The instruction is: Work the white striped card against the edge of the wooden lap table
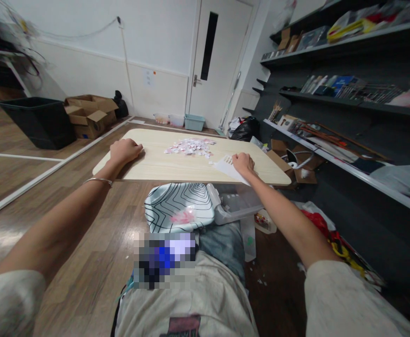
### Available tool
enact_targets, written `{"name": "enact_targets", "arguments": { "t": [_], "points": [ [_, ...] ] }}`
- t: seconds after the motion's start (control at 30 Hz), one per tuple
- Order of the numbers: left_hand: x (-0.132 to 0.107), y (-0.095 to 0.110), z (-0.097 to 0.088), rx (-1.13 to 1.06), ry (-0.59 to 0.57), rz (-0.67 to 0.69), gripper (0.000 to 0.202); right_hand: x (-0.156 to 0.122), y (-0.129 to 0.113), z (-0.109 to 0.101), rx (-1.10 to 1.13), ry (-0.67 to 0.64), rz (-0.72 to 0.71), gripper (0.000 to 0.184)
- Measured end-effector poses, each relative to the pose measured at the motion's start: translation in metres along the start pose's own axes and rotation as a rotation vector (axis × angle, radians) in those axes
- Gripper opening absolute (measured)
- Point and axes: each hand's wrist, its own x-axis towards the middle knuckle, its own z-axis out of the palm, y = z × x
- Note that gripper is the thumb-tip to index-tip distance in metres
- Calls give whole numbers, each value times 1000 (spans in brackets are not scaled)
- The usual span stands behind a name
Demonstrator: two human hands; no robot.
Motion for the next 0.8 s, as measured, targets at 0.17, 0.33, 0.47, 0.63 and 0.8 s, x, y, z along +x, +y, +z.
{"name": "enact_targets", "arguments": {
  "t": [0.17,0.33,0.47,0.63,0.8],
  "points": [
    [-2,1,-1,-23,6,-6,52,-1,-2,-2,24,5,12,60],
    [-6,4,-5,-11,23,1,50,3,4,-3,110,52,97,63],
    [-12,8,-10,-17,23,1,46,7,13,-3,104,57,107,64],
    [-18,12,-15,-6,15,-10,48,9,25,-2,37,58,72,65],
    [-18,13,-15,-8,13,-14,53,14,33,-3,16,49,78,63]
  ]
}}
